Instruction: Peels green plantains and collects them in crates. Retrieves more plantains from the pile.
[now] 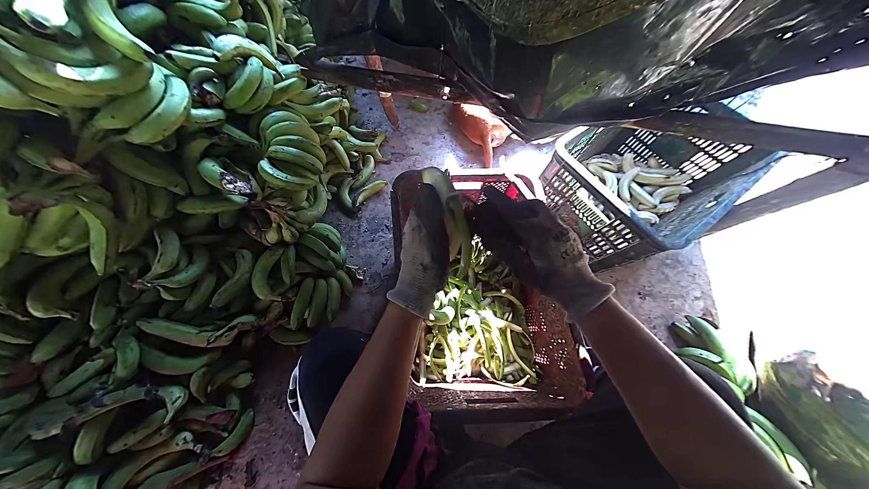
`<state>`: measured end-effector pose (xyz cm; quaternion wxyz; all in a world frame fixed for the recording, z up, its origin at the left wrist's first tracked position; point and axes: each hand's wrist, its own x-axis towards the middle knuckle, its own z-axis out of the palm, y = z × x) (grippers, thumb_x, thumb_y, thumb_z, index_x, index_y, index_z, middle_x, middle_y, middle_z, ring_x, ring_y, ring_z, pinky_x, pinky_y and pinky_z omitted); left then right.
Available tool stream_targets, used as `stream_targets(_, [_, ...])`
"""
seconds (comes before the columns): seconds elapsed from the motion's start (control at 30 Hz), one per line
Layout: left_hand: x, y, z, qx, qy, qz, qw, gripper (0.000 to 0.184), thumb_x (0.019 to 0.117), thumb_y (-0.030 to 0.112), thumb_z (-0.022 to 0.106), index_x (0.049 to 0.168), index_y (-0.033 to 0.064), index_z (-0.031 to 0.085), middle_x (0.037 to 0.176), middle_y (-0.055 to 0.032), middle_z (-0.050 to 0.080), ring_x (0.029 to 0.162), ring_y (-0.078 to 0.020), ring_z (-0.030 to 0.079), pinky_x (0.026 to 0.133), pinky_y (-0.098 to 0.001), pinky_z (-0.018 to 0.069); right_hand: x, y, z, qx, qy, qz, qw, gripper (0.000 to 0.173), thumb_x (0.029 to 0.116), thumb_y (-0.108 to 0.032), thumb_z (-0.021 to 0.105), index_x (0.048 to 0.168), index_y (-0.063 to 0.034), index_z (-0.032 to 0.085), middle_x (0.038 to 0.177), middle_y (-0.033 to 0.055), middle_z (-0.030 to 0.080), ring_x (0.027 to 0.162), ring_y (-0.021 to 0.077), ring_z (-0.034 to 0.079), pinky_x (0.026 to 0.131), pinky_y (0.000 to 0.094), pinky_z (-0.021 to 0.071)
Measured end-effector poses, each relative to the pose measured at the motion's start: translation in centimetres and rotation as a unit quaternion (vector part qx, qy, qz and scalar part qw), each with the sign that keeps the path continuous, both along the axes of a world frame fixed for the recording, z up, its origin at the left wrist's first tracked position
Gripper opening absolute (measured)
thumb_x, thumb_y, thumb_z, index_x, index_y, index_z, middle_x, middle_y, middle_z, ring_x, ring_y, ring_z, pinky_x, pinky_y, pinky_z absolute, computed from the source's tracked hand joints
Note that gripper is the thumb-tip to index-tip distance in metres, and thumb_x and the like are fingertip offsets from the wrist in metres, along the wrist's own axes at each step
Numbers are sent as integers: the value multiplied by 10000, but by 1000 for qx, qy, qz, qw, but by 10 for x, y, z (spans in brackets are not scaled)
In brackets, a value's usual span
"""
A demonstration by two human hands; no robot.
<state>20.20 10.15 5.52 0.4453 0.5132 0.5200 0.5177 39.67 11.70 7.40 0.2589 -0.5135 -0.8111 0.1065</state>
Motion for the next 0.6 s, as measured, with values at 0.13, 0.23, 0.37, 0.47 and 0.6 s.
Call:
stream_targets(0.13, [1,-9,0,-25,134,-124,983,464,1073,517,348,1358,221,565,968,-84,664,768,-196,652,636,-433,561,20,20,11,-204,129,4,970,421,1089,-399,445,1474,-265,548,1242,17,697,1048,125,687,894,411,588])
stream_targets(0.23, [6,-6,1,-39,161,-178,970,491,1073,524,350,1313,196,625,1003,-76,684,831,-188,663,725,-445,558,31,30,4,-317,159,-26,935,410,1091,-456,416,1369,-247,635,1055,37,715,846,136,678,752,399,573])
stream_targets(0.37, [-3,0,-8,-129,137,-122,974,592,992,673,442,1506,379,424,1144,-77,686,934,-236,674,767,-513,558,29,25,2,-239,130,-18,962,419,1069,-487,447,1382,-267,619,1080,3,725,909,131,701,800,418,591])
stream_targets(0.47, [-5,5,-5,-114,194,-104,969,692,965,613,565,1563,353,334,1230,-102,666,1025,-253,671,828,-549,550,37,23,4,-128,84,28,988,428,1071,-385,478,1451,-207,568,1275,17,695,1168,142,662,1013,428,537])
stream_targets(0.6, [-9,5,-7,36,316,-165,933,621,1006,455,587,1542,212,390,1148,-106,681,993,-236,680,866,-509,557,51,20,7,-51,-16,52,997,525,1000,-372,587,1503,-233,534,1205,126,704,1101,296,678,952,543,535])
